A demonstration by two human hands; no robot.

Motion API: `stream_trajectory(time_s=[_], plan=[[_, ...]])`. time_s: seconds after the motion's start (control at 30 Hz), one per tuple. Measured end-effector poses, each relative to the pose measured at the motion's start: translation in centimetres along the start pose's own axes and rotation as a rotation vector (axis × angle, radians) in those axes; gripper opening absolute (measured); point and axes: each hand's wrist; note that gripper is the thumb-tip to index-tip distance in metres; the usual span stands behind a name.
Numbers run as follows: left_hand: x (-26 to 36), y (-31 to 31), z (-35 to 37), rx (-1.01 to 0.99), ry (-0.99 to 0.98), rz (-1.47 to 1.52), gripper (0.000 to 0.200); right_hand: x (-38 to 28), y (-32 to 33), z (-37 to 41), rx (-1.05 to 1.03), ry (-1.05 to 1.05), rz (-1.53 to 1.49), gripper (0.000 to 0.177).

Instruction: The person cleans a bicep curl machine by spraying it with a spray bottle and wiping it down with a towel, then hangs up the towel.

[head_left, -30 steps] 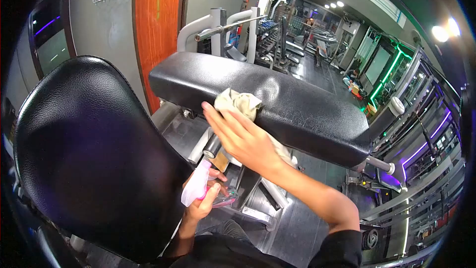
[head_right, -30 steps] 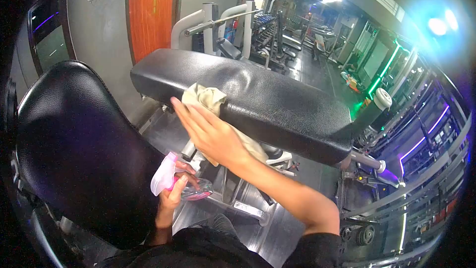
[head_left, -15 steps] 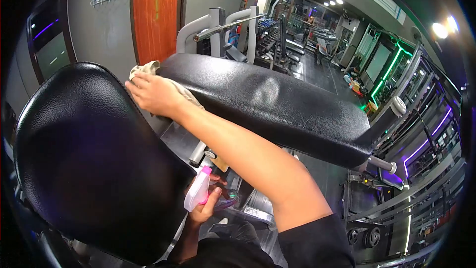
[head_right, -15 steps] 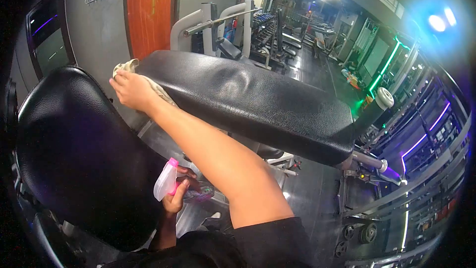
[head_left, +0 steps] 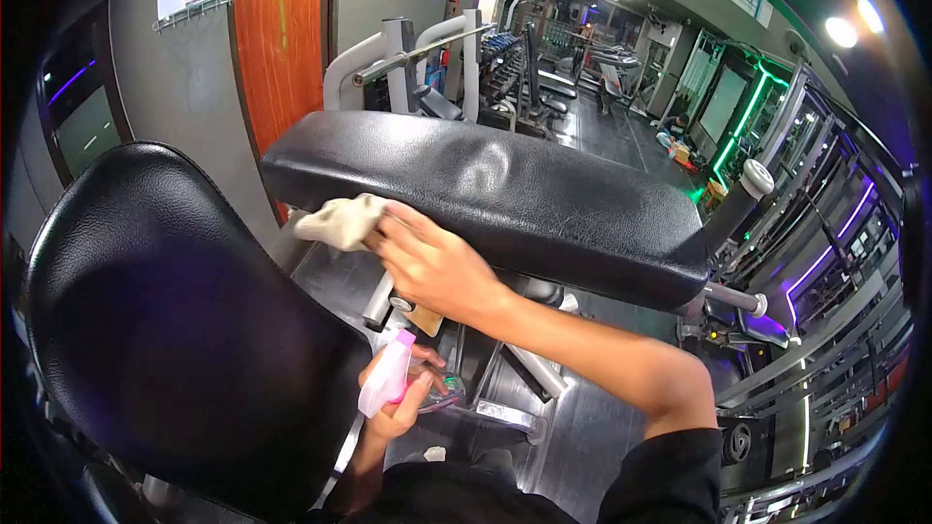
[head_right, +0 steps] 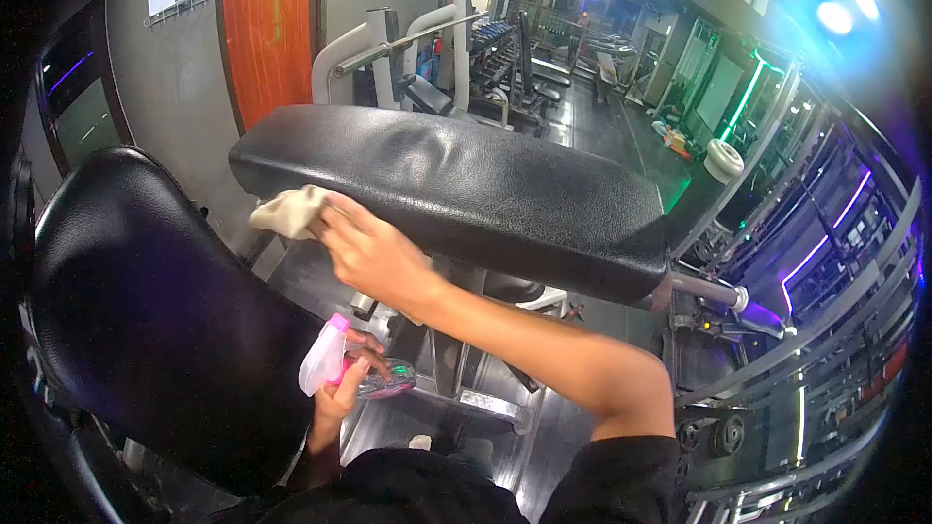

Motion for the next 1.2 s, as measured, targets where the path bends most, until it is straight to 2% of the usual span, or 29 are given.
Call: stream_trajectory(time_s=[0.13, 0.2, 0.3, 0.4, 0.5, 0.57, 0.6, 0.67, 0.7, 0.83, 0.9, 1.0, 1.1, 1.17, 1.2], plan=[[0.8, -0.8, -0.6, -0.06, 0.036, -0.049, 0.022, 0.4, 3.3, 6.4, -0.14, -0.062, -0.048, 0.037], [0.9, -1.1, -0.8, -0.074, 0.04, -0.032, 0.022, 0.3, 4.7, 9.2, -0.266, -0.145, -0.025, 0.033], [0.8, -1.3, -1.0, -0.1, 0.053, -0.013, 0.022, 0.5, 6.8, 12.8, -0.312, -0.248, 0.009, 0.029], [0.5, -1.3, -1.2, -0.127, 0.061, -0.023, 0.022, 1.2, 8.4, 16.6, -0.291, -0.323, 0.063, 0.019], [0.5, -1.3, -1.5, -0.139, 0.046, -0.017, 0.022, 2.2, 10.5, 20.3, -0.205, -0.51, 0.095, 0.016], [0.5, -1.4, -1.8, -0.137, 0.04, 0.007, 0.022, 3.0, 12.3, 21.1, -0.245, -0.718, 0.225, 0.029], [0.4, -1.4, -2.0, -0.151, 0.033, -0.015, 0.022, 2.9, 12.3, 21.1, -0.247, -0.716, 0.224, 0.029], [0.5, -1.4, -2.1, -0.163, 0.031, -0.034, 0.022, 2.5, 11.9, 20.8, -0.275, -0.824, 0.105, 0.046], [0.6, -1.3, -2.1, -0.166, 0.036, -0.039, 0.022, 2.6, 11.2, 20.4, -0.259, -0.737, 0.117, 0.053], [0.4, -1.0, -1.9, -0.125, 0.024, -0.019, 0.022, 2.1, 7.5, 13.8, -0.1, -0.413, -0.005, 0.054], [0.4, -0.7, -1.5, -0.099, 0.023, -0.001, 0.023, 1.6, 5.2, 10.3, -0.111, -0.354, 0.014, 0.055], [0.1, -0.1, -0.7, -0.051, 0.025, 0.01, 0.024, 1.6, 3.7, 4.1, -0.15, -0.301, -0.092, 0.047], [-0.3, 0.5, -0.2, -0.013, 0.036, -0.02, 0.026, 1.5, 1.9, -1.1, -0.037, -0.288, 0.035, 0.043], [-0.5, 0.5, 0.1, -0.002, 0.04, -0.045, 0.027, 1.5, 0.8, -3.8, -0.084, -0.171, 0.072, 0.041], [-0.7, 0.5, 0.2, 0.01, 0.036, -0.04, 0.028, 1.5, 0.2, -5.3, -0.034, -0.135, 0.115, 0.038]])
Point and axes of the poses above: each hand's wrist, its own z-axis away from the middle knuckle, its own y-axis out of the back of the hand, x = y × z, and after that the axes turned 15 degrees about -x, right-handed
